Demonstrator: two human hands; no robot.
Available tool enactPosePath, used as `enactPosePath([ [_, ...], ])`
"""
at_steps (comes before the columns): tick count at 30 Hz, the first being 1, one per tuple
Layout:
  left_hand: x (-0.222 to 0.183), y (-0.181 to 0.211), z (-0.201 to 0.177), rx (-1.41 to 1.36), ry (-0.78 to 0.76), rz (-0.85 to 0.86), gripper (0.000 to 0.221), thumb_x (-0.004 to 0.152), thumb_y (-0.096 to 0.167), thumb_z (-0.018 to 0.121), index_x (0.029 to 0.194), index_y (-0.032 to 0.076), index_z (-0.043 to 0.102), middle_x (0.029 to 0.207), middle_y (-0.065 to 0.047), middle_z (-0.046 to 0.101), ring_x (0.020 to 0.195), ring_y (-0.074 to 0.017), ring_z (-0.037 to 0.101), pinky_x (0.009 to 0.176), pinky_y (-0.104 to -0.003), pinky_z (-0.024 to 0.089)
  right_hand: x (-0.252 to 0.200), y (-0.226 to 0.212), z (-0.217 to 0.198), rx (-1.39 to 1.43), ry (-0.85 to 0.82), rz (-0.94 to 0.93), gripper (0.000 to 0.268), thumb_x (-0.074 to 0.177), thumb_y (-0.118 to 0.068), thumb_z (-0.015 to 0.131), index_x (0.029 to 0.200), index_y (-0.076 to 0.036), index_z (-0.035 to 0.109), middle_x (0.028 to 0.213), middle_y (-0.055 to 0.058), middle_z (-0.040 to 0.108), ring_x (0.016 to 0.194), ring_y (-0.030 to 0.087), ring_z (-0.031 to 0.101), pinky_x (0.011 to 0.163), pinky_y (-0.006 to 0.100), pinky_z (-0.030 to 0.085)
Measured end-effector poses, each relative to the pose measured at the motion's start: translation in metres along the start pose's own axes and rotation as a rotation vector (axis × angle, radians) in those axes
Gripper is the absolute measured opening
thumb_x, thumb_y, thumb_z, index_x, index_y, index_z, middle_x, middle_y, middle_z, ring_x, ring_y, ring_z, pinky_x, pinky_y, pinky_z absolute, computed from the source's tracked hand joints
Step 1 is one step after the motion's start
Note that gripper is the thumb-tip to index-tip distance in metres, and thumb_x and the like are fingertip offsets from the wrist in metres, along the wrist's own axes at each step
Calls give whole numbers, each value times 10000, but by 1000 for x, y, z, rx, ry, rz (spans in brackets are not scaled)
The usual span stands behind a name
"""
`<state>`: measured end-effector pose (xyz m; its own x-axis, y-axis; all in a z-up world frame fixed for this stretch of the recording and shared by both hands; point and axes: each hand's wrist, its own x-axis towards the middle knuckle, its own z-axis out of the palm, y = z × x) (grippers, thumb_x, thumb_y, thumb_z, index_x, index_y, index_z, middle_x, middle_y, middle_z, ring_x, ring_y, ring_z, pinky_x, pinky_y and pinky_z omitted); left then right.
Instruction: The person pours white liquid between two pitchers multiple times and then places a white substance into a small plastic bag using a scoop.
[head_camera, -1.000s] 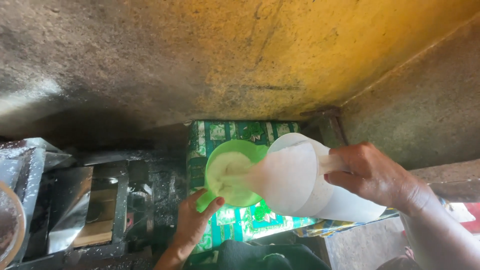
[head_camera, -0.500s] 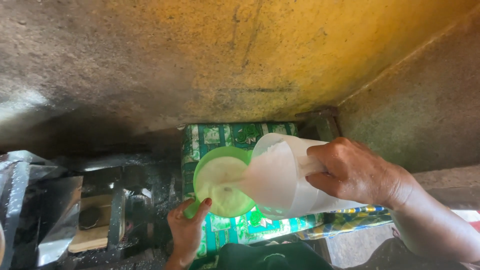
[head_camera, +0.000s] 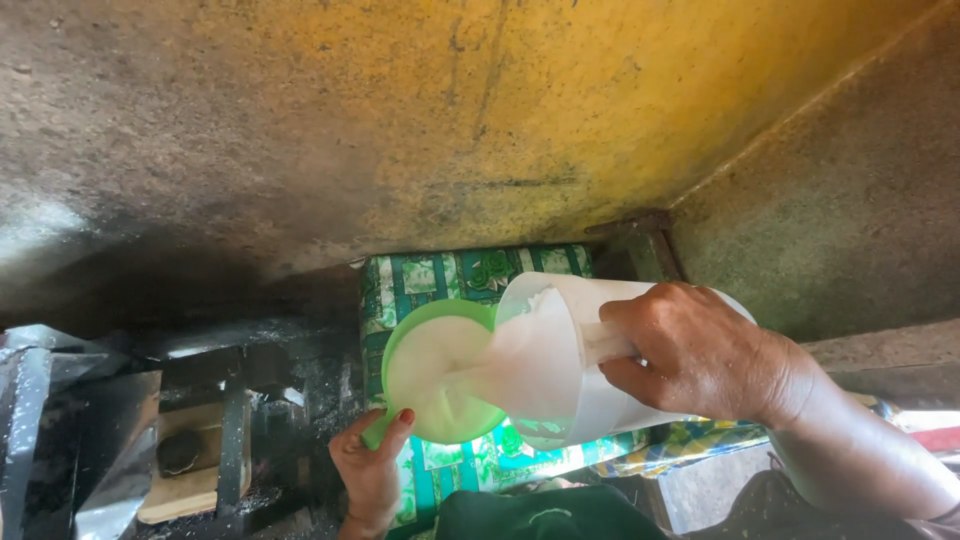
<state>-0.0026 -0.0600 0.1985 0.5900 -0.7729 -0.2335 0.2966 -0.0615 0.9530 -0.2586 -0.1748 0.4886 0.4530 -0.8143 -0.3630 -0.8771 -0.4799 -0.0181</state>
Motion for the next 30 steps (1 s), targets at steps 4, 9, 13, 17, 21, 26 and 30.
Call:
enactPosePath([
  [4, 4, -2, -3, 24, 14, 3, 303, 653, 135, 864, 837, -74, 745, 780, -152, 764, 697, -216, 690, 657, -348, 556, -5, 18, 8, 75, 71, -39, 290, 729, -360, 626, 629, -146, 457, 535, 80, 583, 534, 338, 551, 542, 451, 427],
  [9, 5, 24, -3, 5, -68, 148, 332, 714, 217, 801, 505, 87, 579, 521, 81, 403, 511, -91, 372, 529, -291, 281, -13, 58, 47, 703, 237, -17, 111, 722, -188, 795, 693, -88, 755, 514, -39, 491, 470, 93, 423, 436, 321, 276],
  [13, 13, 17, -5, 8, -41, 121, 270, 682, 138, 797, 539, 89, 573, 602, 73, 415, 588, -99, 387, 553, -293, 309, -22, 71, 86, 1090, 320, -15, 161, 736, -96, 774, 636, -34, 665, 531, -24, 469, 453, 85, 401, 396, 281, 210],
  [17, 15, 17, -1, -16, -1, 24, 199, 683, 137, 803, 629, 15, 655, 591, -24, 527, 565, -151, 469, 544, -314, 365, -27, 88, 127, 1233, 525, -28, 127, 684, -113, 729, 614, -38, 655, 530, -35, 458, 473, 82, 390, 421, 266, 247],
  [21, 18, 8, -2, -116, 22, 10, 301, 671, 137, 836, 537, 46, 583, 519, 42, 415, 498, -99, 363, 498, -250, 357, -26, 108, 179, 1447, 787, -30, 123, 636, -50, 686, 730, 19, 727, 563, -24, 582, 470, 93, 518, 414, 258, 424],
  [26, 12, 30, 3, -22, 160, -23, 278, 613, 168, 837, 725, -48, 702, 596, -148, 639, 552, -246, 638, 520, -316, 486, 2, 107, 252, 1579, 1070, -11, 67, 631, -65, 736, 672, -28, 698, 535, -10, 595, 431, 91, 490, 403, 233, 332],
  [30, 9, 126, 0, 722, -49, -350, 434, 800, 371, 748, 802, -56, 830, 598, -230, 668, 546, -323, 614, 548, -375, 424, 36, 85, 311, 1650, 1164, 78, 293, 582, -68, 798, 871, -26, 778, 687, 34, 749, 535, 136, 640, 501, 277, 500],
])
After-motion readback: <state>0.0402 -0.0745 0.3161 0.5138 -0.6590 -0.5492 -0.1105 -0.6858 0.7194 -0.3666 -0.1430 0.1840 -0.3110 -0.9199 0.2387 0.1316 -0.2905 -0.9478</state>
